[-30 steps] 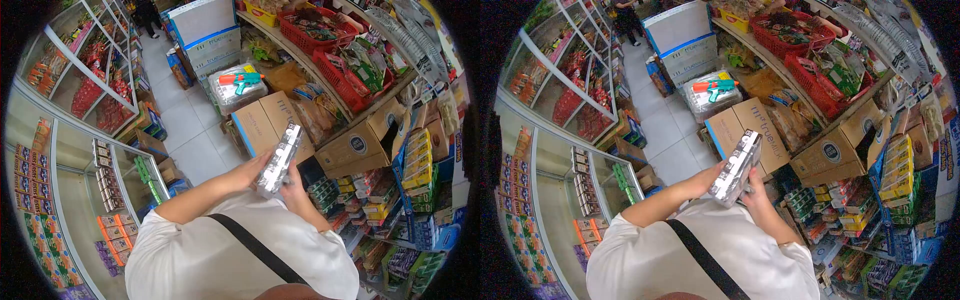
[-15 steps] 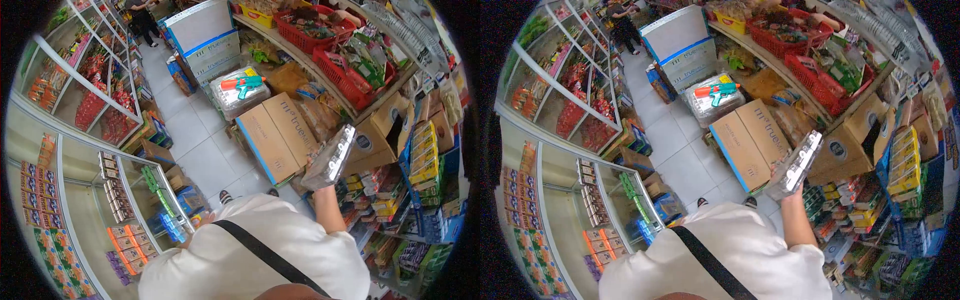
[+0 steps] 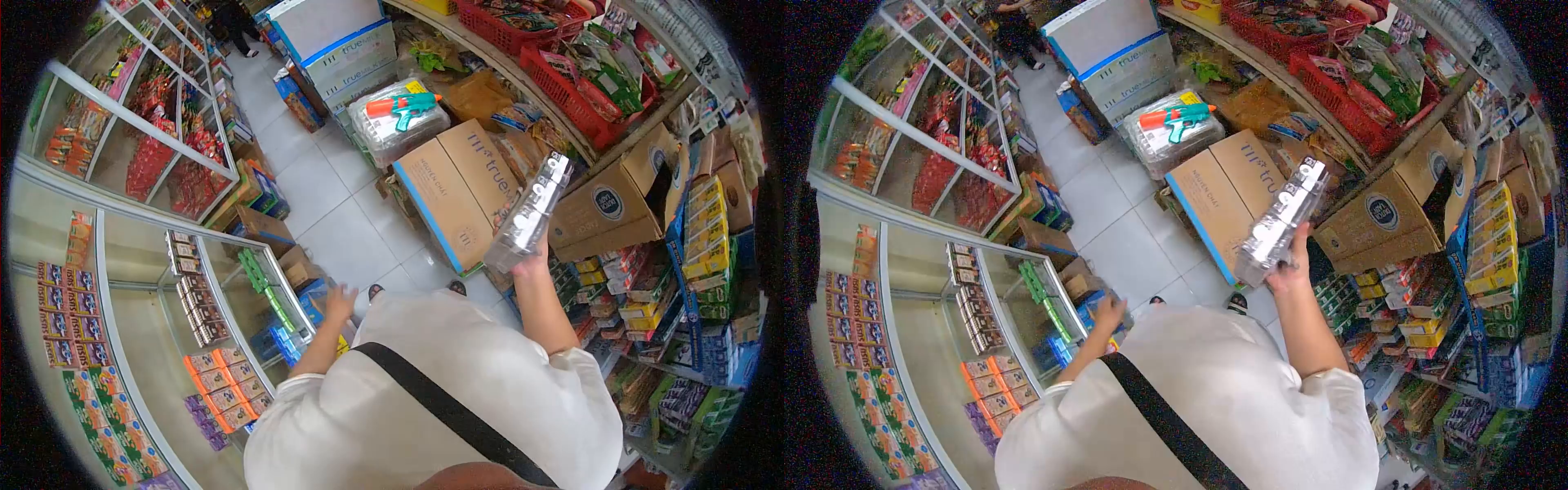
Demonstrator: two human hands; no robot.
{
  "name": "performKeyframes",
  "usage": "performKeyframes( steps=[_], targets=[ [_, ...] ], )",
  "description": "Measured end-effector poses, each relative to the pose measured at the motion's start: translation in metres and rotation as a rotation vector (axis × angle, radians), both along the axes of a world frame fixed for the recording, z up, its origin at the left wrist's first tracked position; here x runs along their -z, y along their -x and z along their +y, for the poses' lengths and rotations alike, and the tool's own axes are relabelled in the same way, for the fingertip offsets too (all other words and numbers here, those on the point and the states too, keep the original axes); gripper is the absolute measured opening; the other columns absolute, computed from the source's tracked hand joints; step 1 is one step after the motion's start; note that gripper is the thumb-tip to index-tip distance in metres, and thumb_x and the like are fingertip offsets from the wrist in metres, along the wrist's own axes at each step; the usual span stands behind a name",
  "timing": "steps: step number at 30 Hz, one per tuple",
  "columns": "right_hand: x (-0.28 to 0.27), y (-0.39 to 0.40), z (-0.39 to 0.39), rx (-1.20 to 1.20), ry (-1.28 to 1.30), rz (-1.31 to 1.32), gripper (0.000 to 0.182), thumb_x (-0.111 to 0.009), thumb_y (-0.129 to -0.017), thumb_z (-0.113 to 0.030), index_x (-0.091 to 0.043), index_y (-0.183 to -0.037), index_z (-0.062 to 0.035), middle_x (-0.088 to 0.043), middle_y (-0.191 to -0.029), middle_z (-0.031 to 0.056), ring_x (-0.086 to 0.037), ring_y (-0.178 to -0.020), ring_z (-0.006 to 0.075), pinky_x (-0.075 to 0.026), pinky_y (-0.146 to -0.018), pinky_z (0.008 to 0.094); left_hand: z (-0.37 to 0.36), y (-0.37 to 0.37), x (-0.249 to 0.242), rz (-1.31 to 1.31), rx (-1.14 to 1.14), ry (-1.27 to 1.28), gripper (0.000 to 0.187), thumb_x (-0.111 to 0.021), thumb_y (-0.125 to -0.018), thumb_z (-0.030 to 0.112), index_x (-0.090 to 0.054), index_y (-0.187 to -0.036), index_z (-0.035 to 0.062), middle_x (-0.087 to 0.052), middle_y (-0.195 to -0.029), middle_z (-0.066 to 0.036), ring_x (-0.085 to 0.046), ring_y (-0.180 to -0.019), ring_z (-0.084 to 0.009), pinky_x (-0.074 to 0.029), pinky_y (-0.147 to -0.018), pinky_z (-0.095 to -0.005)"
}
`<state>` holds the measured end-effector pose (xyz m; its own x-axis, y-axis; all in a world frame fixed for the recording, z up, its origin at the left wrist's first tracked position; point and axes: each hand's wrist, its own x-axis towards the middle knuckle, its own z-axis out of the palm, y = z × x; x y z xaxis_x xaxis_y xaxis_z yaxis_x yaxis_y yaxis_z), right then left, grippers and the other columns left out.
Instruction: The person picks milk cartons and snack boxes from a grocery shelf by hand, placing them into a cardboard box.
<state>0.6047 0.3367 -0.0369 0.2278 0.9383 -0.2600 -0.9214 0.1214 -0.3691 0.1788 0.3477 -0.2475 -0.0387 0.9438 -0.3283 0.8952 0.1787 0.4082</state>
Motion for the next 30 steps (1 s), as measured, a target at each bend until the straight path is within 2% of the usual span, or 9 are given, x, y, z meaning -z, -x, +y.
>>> performKeyframes(
  steps=[5,7,11,13,17,20,24,28,30],
  targets=[
    [0.027,0.016,-0.002,0.086,0.009,-0.253,0.060,-0.062,-0.079,-0.047,-0.045,-0.124,-0.0108,-0.053,-0.119,0.0057,-0.050,-0.110,0.0240,-0.042,-0.092,0.0417,0.054,-0.115,-0.184,-1.072,0.094,0.279,0.054,-0.055,-0.086,0.042,-0.040,-0.126,0.0091,-0.050,-0.115,-0.010,-0.054,-0.098,-0.0204,-0.048,-0.081,-0.0392],
    [0.011,0.029,-0.003,0.130,0.037,-0.297,0.058,-0.068,-0.078,-0.034,-0.043,-0.124,-0.0082,-0.052,-0.119,0.0063,-0.051,-0.107,0.0223,-0.042,-0.091,0.0392,0.052,-0.146,-0.227,-1.281,0.340,0.463,0.067,-0.048,-0.085,0.054,-0.030,-0.134,0.0131,-0.043,-0.125,-0.014,-0.050,-0.107,-0.0241,-0.046,-0.086,-0.0434],
    [-0.005,0.054,-0.004,0.301,0.004,-0.689,0.054,-0.071,-0.072,-0.008,-0.043,-0.118,-0.0008,-0.050,-0.115,0.0105,-0.052,-0.101,0.0176,-0.044,-0.087,0.0326,0.029,-0.197,-0.262,-1.374,0.016,0.686,0.086,-0.031,-0.079,0.073,-0.014,-0.141,0.0157,-0.027,-0.138,-0.017,-0.043,-0.117,-0.0339,-0.041,-0.090,-0.0510],
    [-0.001,0.057,-0.014,0.210,0.018,-1.016,0.052,-0.073,-0.068,-0.009,-0.046,-0.111,-0.0023,-0.051,-0.112,0.0125,-0.052,-0.102,0.0230,-0.043,-0.086,0.0356,0.026,-0.213,-0.275,-1.471,-0.115,0.793,0.092,-0.023,-0.075,0.079,-0.008,-0.142,0.0164,-0.018,-0.143,-0.017,-0.039,-0.120,-0.0384,-0.038,-0.092,-0.0550],
    [0.010,0.056,-0.014,0.365,-0.430,-1.724,0.053,-0.077,-0.061,-0.013,-0.047,-0.104,-0.0045,-0.050,-0.109,0.0154,-0.051,-0.104,0.0335,-0.042,-0.087,0.0410,0.031,-0.208,-0.268,-1.894,-0.389,0.902,0.094,-0.025,-0.074,0.080,-0.033,-0.133,0.0079,-0.044,-0.128,-0.021,-0.046,-0.114,-0.0377,-0.037,-0.095,-0.0507],
    [-0.032,0.059,-0.021,0.009,-0.664,-1.822,0.063,-0.080,-0.058,-0.026,-0.047,-0.107,-0.0041,-0.045,-0.116,0.0166,-0.050,-0.105,0.0380,-0.042,-0.087,0.0443,0.039,-0.205,-0.252,-2.050,-0.222,0.773,0.078,-0.030,-0.078,0.070,-0.046,-0.125,0.0093,-0.050,-0.122,-0.019,-0.051,-0.109,-0.0336,-0.040,-0.094,-0.0473],
    [-0.037,0.057,-0.018,-0.122,-0.683,-1.738,0.053,-0.075,-0.066,-0.025,-0.053,-0.109,-0.0037,-0.046,-0.119,0.0188,-0.051,-0.105,0.0368,-0.042,-0.087,0.0424,0.046,-0.204,-0.234,-2.138,-0.400,0.651,0.071,-0.027,-0.082,0.063,-0.047,-0.121,0.0072,-0.056,-0.111,-0.018,-0.056,-0.099,-0.0321,-0.043,-0.089,-0.0458],
    [-0.048,0.076,-0.003,-0.189,-0.737,-1.693,0.034,-0.068,-0.073,-0.017,-0.059,-0.104,-0.0036,-0.049,-0.120,0.0188,-0.049,-0.109,0.0359,-0.041,-0.090,0.0403,0.048,-0.204,-0.227,-2.118,-0.187,0.744,0.060,-0.032,-0.083,0.058,-0.050,-0.116,0.0110,-0.056,-0.108,-0.013,-0.055,-0.101,-0.0282,-0.045,-0.088,-0.0406],
    [-0.064,0.083,0.006,-0.174,-0.754,-1.701,0.026,-0.064,-0.077,-0.015,-0.063,-0.101,-0.0043,-0.051,-0.121,0.0182,-0.049,-0.111,0.0363,-0.041,-0.091,0.0390,0.036,-0.210,-0.232,-2.505,-0.177,0.953,0.058,-0.032,-0.084,0.057,-0.049,-0.117,0.0117,-0.054,-0.111,-0.012,-0.053,-0.104,-0.0273,-0.044,-0.090,-0.0405]
  ],
)
